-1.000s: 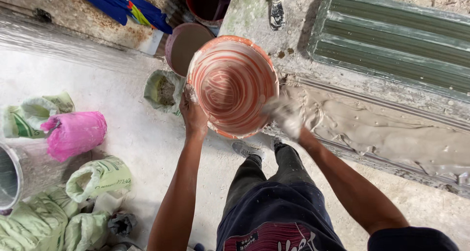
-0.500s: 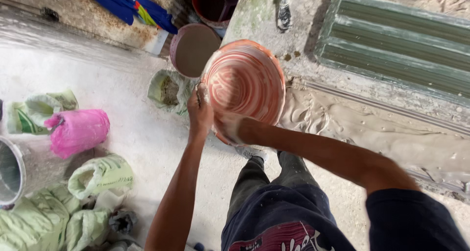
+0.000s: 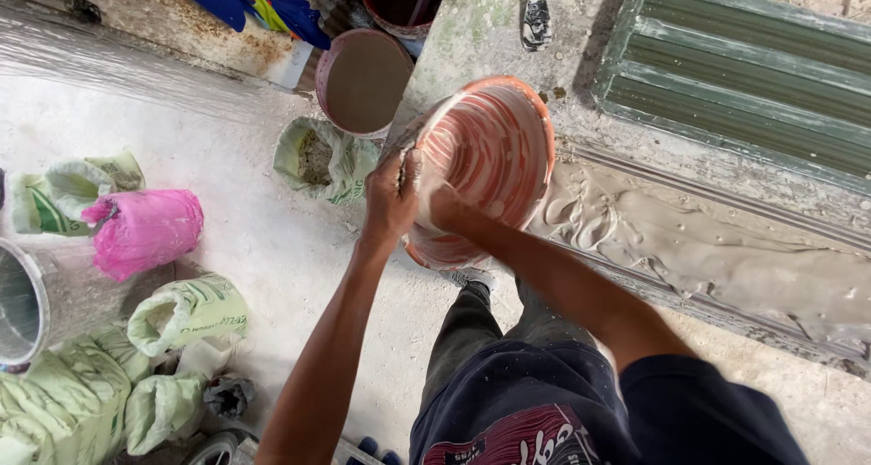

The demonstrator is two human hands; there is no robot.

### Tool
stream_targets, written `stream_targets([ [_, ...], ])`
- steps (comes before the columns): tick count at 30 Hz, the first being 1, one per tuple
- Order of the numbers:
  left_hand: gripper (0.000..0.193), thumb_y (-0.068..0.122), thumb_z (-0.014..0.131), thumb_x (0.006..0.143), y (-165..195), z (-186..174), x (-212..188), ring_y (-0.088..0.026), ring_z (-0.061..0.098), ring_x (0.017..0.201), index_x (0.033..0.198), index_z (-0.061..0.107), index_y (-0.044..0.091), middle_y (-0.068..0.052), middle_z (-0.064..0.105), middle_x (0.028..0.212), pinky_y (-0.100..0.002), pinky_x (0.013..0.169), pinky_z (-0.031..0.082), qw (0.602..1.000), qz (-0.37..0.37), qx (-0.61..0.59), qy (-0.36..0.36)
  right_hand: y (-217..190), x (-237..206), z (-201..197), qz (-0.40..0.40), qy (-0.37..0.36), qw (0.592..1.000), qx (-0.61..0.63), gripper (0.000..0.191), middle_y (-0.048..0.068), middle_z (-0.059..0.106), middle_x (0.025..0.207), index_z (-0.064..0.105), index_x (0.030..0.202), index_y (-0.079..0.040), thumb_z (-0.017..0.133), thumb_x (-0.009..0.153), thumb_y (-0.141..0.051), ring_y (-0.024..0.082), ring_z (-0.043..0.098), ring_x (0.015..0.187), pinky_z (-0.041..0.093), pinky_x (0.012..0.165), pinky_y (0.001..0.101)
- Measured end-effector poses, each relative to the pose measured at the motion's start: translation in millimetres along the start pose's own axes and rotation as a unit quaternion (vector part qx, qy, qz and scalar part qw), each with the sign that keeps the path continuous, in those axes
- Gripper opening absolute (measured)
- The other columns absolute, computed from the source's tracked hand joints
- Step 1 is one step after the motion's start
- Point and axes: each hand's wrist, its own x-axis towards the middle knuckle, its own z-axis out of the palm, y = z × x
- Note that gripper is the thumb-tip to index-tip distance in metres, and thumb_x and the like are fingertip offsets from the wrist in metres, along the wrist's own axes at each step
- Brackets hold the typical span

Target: The person applies a white plaster slurry onto long decorative molded panels laid on a workshop table. They scoop slurry from a plastic bowl, spread it over the panel surface by hand and with a small trowel, then use a curved scraper to smooth the coating along the mold.

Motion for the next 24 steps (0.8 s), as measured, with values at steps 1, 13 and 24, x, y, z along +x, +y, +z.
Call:
stream_targets([
  [1, 0.030, 0.019, 0.054, 0.111, 2.4, -1.1, -1.3, -0.033, 0.070, 0.119, 0.132, 0.065, 0.001, -0.022, 0.072, 0.127, -0.043, 0.100, 0.056, 1.000, -0.007, 0.003, 0.000, 3.9, -13.5, -10.7, -0.012, -0.062, 0.998, -0.012, 0.024, 0.011, 0.074, 0.094, 0.072, 0.098, -0.006, 0.058, 0.105, -0.025, 0.023, 0.069, 0.087, 0.056, 0.071, 0.0316],
  [13, 0.029, 0.015, 0.053, 0.112, 23.0, -3.6, -8.2, -0.032, 0.071, 0.120, 0.133, 0.065, -0.001, -0.020, 0.071, 0.129, -0.042, 0.103, 0.055, 0.999, 0.007, -0.025, -0.031, 54.5, -34.6, -60.7, 0.038, -0.146, 0.983, -0.107, 0.027, 0.012, 0.074, 0.095, 0.070, 0.096, -0.007, 0.058, 0.106, -0.029, 0.026, 0.070, 0.091, 0.056, 0.073, 0.0321],
  [24, 0.028, 0.015, 0.054, 0.110, 37.2, 23.6, -25.7, -0.038, 0.063, 0.133, 0.132, 0.064, 0.001, -0.020, 0.066, 0.138, -0.048, 0.116, 0.050, 0.998, 0.049, 0.000, -0.040, 59.9, -81.4, -27.5, 0.163, 0.070, 0.945, 0.274, 0.030, 0.013, 0.074, 0.097, 0.069, 0.095, -0.007, 0.058, 0.108, -0.032, 0.028, 0.070, 0.094, 0.056, 0.075, 0.0327],
])
